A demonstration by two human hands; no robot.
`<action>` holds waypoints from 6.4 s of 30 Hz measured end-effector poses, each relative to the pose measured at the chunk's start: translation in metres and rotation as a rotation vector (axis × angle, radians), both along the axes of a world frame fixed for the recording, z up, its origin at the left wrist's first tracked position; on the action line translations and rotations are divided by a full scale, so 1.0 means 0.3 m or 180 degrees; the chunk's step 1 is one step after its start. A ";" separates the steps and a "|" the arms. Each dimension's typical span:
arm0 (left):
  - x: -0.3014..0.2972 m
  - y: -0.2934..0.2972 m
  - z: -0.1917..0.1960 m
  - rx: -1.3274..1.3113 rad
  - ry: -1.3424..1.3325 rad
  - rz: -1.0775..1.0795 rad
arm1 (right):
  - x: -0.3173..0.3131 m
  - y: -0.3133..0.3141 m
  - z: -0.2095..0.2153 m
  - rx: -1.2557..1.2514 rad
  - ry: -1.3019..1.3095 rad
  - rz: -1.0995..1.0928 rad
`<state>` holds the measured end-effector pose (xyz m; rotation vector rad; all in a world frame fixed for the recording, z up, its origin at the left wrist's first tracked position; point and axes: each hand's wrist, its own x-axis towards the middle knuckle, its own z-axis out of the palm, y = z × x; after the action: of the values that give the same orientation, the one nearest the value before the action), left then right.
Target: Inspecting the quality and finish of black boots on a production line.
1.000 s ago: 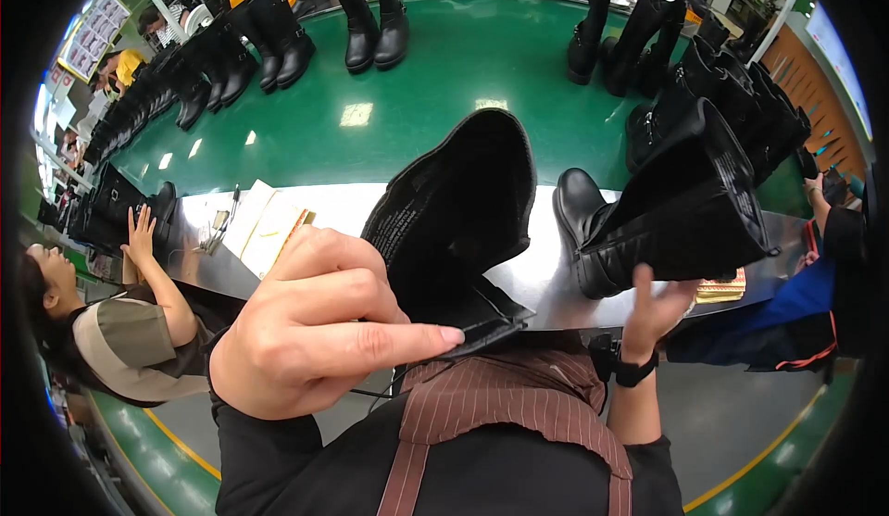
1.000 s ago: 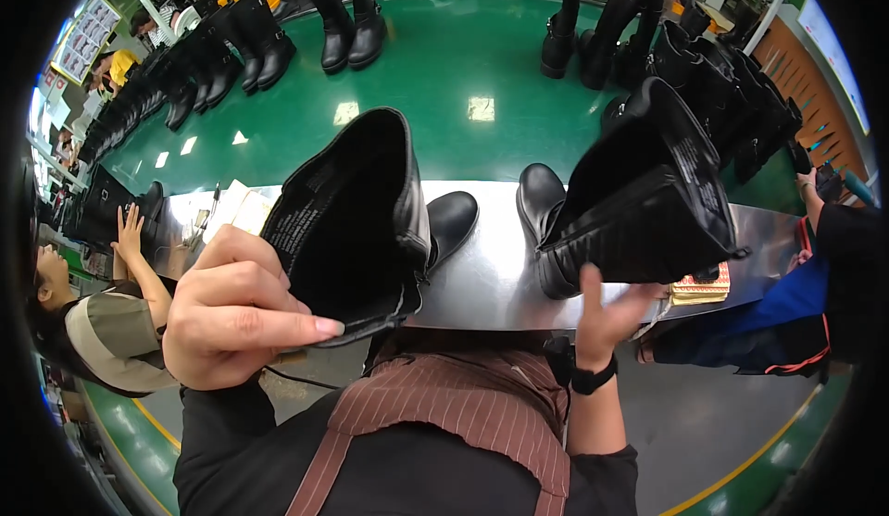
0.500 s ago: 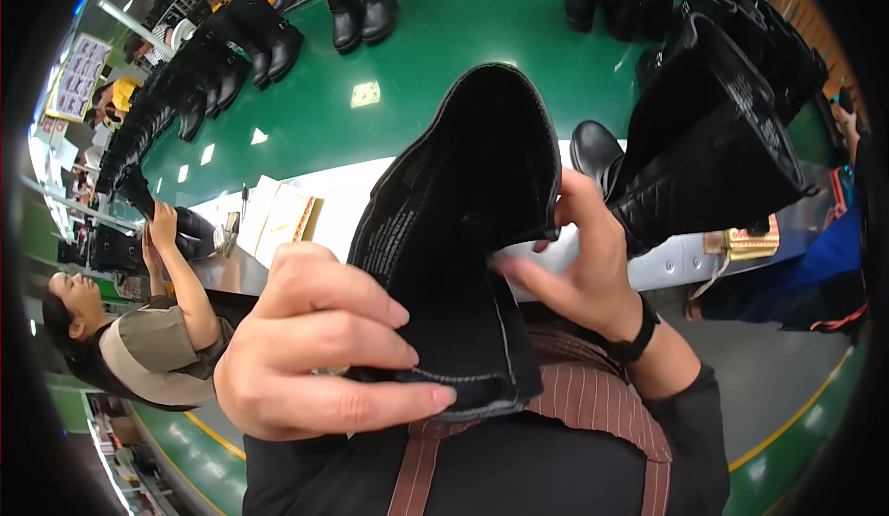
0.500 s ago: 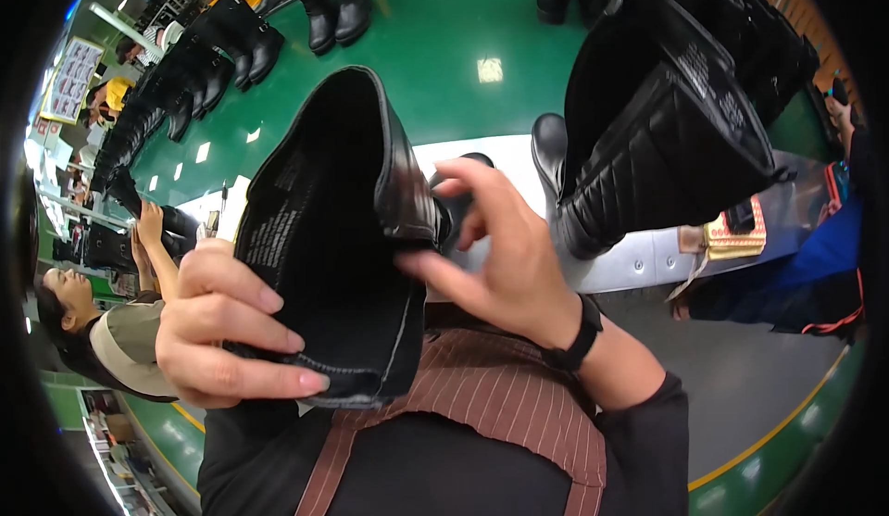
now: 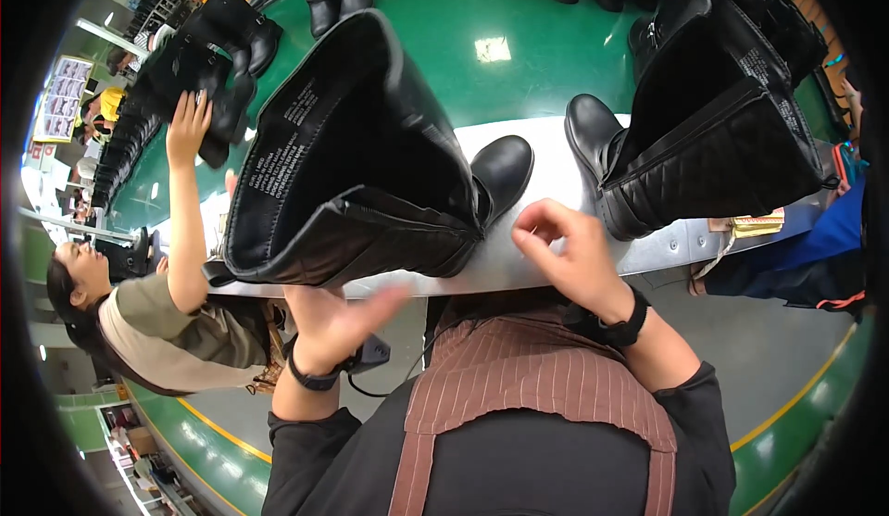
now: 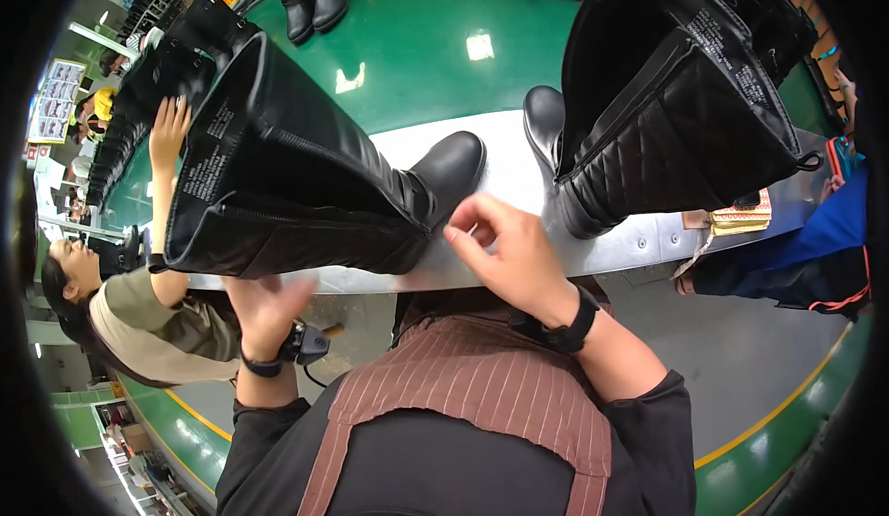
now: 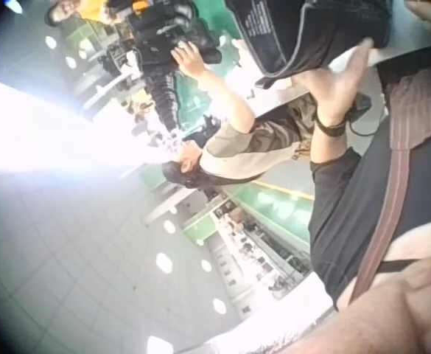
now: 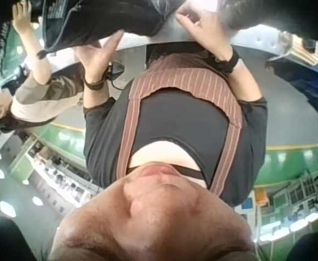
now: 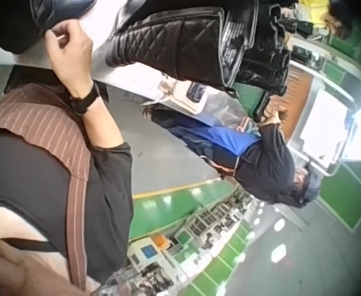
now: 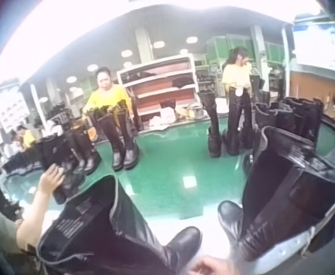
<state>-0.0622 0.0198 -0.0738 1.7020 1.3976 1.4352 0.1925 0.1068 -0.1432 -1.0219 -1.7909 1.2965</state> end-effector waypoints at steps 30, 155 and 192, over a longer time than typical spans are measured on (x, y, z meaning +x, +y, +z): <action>0.016 0.070 -0.373 -0.1357 -0.0090 -0.0516 | -0.121 0.052 -0.148 -0.1350 -0.0382 0.1087; -0.211 0.012 0.537 -0.1611 0.2034 -0.1824 | 0.269 0.092 -0.084 0.0258 0.0079 0.0059; 0.026 0.509 -0.159 -0.0839 -0.3246 -0.0929 | -0.098 0.356 -0.032 -0.1051 0.2644 -0.0089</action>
<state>-0.0545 0.1724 -0.1216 0.7332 0.6804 1.5078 0.1630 0.2136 -0.1526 -0.5218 -0.9496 1.7024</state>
